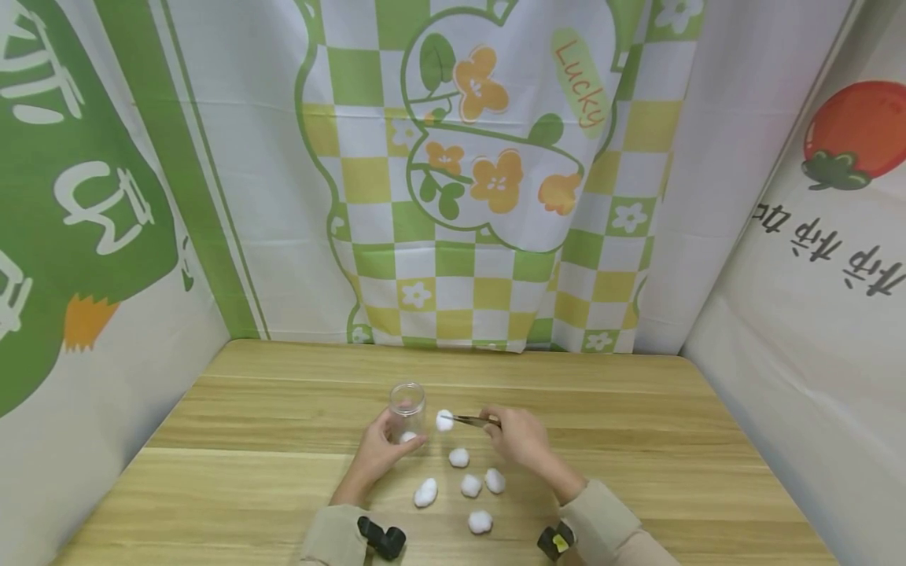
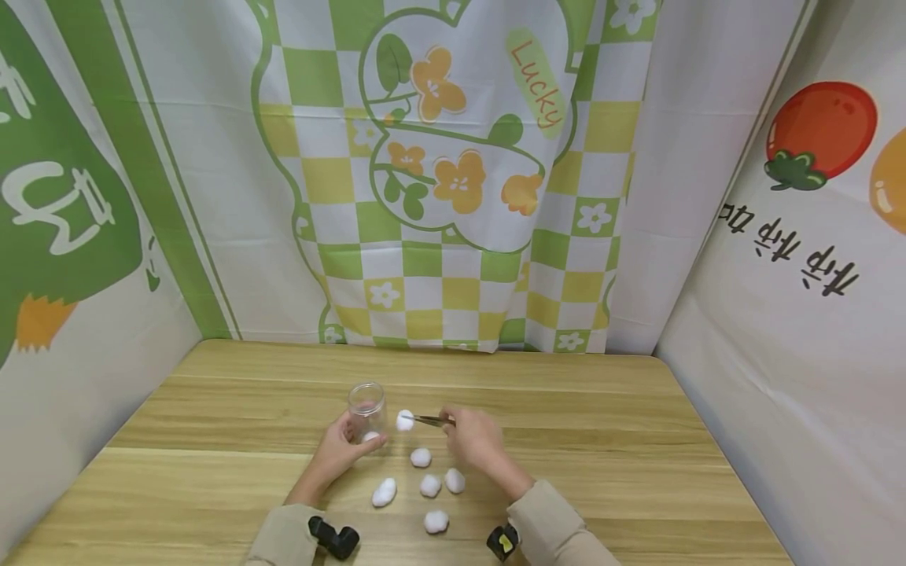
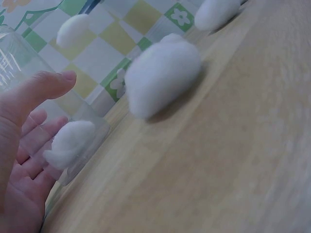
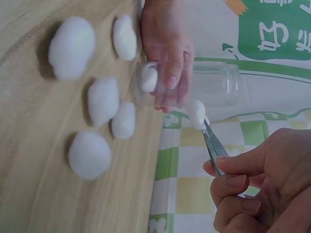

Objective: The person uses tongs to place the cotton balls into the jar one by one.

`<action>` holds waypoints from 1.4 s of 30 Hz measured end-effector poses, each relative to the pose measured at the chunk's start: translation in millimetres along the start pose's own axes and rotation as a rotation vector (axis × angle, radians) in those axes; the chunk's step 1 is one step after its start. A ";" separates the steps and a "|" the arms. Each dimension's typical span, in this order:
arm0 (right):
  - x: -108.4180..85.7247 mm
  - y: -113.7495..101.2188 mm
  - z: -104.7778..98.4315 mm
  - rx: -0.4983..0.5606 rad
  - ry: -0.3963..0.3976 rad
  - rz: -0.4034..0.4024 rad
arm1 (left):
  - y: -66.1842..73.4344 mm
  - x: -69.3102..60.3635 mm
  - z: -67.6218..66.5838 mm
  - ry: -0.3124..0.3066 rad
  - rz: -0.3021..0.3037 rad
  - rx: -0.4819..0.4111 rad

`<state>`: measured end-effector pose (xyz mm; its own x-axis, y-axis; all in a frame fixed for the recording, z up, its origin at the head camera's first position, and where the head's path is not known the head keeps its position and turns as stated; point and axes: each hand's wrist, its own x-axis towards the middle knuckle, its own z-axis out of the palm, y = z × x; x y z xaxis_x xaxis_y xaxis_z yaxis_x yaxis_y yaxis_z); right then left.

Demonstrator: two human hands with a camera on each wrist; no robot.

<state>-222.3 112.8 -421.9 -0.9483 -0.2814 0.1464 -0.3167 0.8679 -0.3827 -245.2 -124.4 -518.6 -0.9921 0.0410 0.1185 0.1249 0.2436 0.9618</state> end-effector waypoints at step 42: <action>6.0 -21.4 -34.6 0.126 0.067 -0.001 | -1.7 0.0 3.1 -0.015 0.022 0.006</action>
<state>-220.5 106.7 -381.3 -0.9461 -0.2506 0.2053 -0.3212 0.8081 -0.4938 -245.4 -121.9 -521.0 -0.9889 0.0603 0.1355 0.1464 0.2486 0.9575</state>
